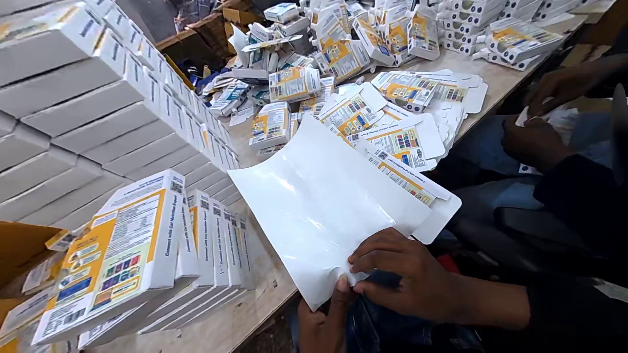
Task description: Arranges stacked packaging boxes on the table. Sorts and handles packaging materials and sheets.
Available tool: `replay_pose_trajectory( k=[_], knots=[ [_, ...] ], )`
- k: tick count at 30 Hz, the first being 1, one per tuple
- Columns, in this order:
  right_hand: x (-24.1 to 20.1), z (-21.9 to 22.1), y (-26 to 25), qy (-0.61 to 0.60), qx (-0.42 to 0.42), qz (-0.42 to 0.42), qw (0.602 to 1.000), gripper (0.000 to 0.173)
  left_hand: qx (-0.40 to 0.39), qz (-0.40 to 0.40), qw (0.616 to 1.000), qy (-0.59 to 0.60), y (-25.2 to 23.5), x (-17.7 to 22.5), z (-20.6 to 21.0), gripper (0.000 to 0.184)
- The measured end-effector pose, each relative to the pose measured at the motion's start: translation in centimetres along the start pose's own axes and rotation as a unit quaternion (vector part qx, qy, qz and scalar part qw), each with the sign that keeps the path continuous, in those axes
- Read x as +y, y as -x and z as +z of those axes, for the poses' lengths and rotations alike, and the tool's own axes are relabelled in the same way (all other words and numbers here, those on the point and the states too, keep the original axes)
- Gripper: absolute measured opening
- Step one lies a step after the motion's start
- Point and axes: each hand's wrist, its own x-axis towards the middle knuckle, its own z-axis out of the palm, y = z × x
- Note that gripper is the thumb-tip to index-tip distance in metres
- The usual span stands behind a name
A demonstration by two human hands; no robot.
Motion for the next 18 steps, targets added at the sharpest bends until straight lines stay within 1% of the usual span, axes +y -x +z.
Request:
replay_pose_trajectory(
  k=[3,5,11,15,18],
  knots=[
    [-0.44,-0.05,0.03,-0.033,-0.004,0.059,0.998,0.016,0.000,0.048,0.997,-0.064,0.00,-0.27,0.12,0.016],
    [-0.62,-0.07,-0.04,-0.035,-0.001,0.083,0.996,0.017,-0.002,0.060,0.994,-0.086,0.03,-0.27,0.21,0.013],
    [-0.83,-0.47,-0.38,-0.029,0.002,0.103,0.994,0.011,-0.034,0.077,0.986,-0.146,0.12,-0.04,-0.09,0.010],
    [-0.82,-0.20,-0.08,-0.040,-0.018,0.102,0.994,0.015,-0.002,0.124,0.968,-0.219,0.13,-0.13,0.49,0.008],
    [-0.68,-0.04,-0.07,-0.051,-0.020,0.107,0.993,0.013,0.017,0.178,0.949,-0.262,-0.06,-0.90,0.46,0.010]
  ],
)
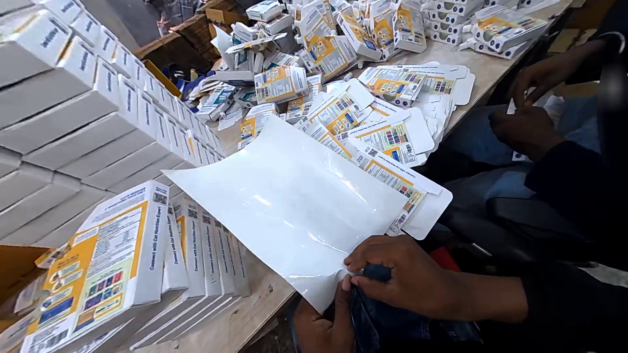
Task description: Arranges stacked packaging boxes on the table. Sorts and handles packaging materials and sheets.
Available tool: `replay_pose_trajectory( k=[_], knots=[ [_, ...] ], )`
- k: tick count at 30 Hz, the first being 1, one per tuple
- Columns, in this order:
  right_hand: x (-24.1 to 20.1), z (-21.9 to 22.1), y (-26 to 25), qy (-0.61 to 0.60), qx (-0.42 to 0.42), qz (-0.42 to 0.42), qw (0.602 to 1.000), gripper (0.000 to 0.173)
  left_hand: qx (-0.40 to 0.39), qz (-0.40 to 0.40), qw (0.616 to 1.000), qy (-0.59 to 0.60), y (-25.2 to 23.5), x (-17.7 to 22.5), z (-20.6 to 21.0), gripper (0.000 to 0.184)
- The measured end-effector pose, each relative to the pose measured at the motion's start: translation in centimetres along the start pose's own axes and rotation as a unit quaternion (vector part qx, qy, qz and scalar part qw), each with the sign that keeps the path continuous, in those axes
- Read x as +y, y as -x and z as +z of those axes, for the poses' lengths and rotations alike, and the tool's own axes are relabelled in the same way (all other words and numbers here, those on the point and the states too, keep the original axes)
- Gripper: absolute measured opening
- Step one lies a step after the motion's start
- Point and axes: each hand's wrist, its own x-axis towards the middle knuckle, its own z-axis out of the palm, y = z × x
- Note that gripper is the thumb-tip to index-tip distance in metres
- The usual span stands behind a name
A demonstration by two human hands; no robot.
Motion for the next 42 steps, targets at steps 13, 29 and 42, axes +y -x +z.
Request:
replay_pose_trajectory(
  k=[13,29,42],
  knots=[
    [0.2,-0.1,0.0,0.027,-0.026,0.008,0.999,0.013,-0.008,0.031,0.997,-0.071,-0.1,-0.4,0.1,0.012],
    [-0.3,-3.5,-2.0,-0.047,0.025,0.106,0.993,0.009,-0.053,0.096,0.988,-0.112,-1.7,0.7,-1.2,0.040],
    [0.4,-9.4,-3.1,-0.277,0.273,-0.099,0.916,0.020,-0.202,0.268,0.942,0.030,-14.1,4.9,4.9,0.037]
  ],
)
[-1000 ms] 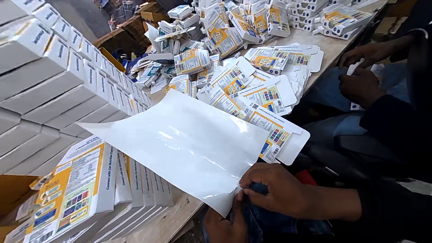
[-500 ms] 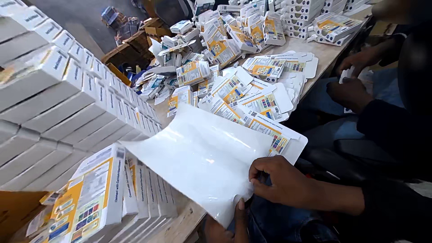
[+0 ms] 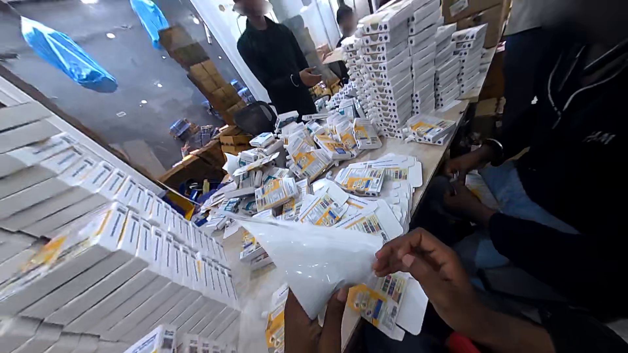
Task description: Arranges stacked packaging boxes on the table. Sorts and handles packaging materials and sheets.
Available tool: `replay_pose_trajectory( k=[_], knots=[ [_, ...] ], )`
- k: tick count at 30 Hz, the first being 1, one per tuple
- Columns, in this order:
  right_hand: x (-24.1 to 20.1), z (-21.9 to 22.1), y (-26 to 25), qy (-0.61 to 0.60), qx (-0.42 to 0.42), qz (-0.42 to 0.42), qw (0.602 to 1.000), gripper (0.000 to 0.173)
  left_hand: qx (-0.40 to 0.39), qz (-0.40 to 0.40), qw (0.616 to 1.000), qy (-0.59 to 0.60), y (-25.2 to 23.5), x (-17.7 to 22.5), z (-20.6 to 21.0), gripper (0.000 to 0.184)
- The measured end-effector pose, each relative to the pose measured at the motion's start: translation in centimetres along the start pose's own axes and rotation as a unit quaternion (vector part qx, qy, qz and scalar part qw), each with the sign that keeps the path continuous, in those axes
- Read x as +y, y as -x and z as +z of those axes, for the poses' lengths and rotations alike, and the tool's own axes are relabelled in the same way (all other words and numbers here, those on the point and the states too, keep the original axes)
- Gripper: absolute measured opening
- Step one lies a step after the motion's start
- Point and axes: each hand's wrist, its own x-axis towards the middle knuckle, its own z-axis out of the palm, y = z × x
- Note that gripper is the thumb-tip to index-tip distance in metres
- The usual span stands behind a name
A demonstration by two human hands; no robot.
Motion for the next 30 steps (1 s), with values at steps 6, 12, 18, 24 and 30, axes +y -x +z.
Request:
replay_pose_trajectory(
  k=[6,12,18,24,30],
  knots=[
    [1.1,-0.5,0.3,0.002,0.004,0.001,1.000,0.022,0.049,-0.120,0.963,0.237,-1.6,-2.4,1.8,0.026],
    [1.5,-1.1,0.5,0.061,-0.016,0.031,0.998,0.021,-0.024,-0.349,0.930,0.111,-0.2,-4.0,-0.1,0.040],
    [1.7,-0.6,0.8,0.076,-0.030,0.086,0.993,0.016,-0.028,-0.293,0.902,-0.315,3.5,-3.2,-7.1,0.079],
    [2.3,0.5,2.0,0.077,-0.089,0.104,0.988,0.016,-0.101,-0.374,0.806,-0.448,5.4,-3.2,-4.7,0.115],
    [3.5,0.3,2.4,0.062,-0.104,0.110,0.986,0.016,-0.096,-0.286,0.834,-0.462,9.0,-1.9,-5.5,0.089]
  ],
)
